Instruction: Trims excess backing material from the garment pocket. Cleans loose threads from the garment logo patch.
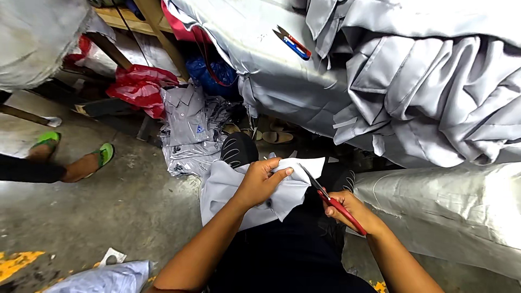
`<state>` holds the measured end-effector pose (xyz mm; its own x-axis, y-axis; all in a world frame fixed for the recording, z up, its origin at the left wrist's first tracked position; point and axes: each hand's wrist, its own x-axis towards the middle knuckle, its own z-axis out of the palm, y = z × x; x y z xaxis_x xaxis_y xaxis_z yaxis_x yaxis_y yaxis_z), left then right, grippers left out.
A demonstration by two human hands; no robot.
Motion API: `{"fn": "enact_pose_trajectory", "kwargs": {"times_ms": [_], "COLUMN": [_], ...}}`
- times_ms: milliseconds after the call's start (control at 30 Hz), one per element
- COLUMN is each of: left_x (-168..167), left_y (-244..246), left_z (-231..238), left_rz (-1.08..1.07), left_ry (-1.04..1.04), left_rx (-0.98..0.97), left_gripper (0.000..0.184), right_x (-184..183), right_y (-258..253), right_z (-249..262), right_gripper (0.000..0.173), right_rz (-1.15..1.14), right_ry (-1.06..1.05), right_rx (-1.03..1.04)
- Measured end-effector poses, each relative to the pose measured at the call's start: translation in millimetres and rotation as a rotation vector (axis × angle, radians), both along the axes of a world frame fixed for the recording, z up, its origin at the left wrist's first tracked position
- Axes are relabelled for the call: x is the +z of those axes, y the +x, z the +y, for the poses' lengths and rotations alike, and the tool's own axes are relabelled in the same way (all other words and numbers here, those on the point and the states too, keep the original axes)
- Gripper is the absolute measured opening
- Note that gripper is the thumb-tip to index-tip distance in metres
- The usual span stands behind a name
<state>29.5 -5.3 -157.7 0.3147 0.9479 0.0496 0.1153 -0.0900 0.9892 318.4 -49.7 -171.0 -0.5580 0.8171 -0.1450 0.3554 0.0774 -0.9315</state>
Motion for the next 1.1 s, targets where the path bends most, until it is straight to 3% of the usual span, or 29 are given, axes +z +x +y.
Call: {"fn": "enact_pose_trajectory", "kwargs": {"times_ms": [133,300,633,1100], "left_x": [0,3,0,0], "left_y": [1,3,3,5], "left_z": [1,-1,-3,-2], "left_rz": [0.017,0.046,0.275,0.311], "left_ry": [-0.004,-0.009,0.072,0.109], "left_rx": [-0.042,-0.102,-0.024,-0.022], "left_gripper": [0.009,0.017,0.020,0.021], "right_x": [-1,-2,8,8], "right_y": [4,0,20,19], "right_z": [0,-1,-3,0], "right_gripper": [0.072,0.070,0.077,0.069], "right_rz": [0.019,0.089,-0.128,-0.102], "right_ry": [0.001,-0.019,-0.107,-0.116], "right_rx": [0.097,0.076,0.158,0.135]}}
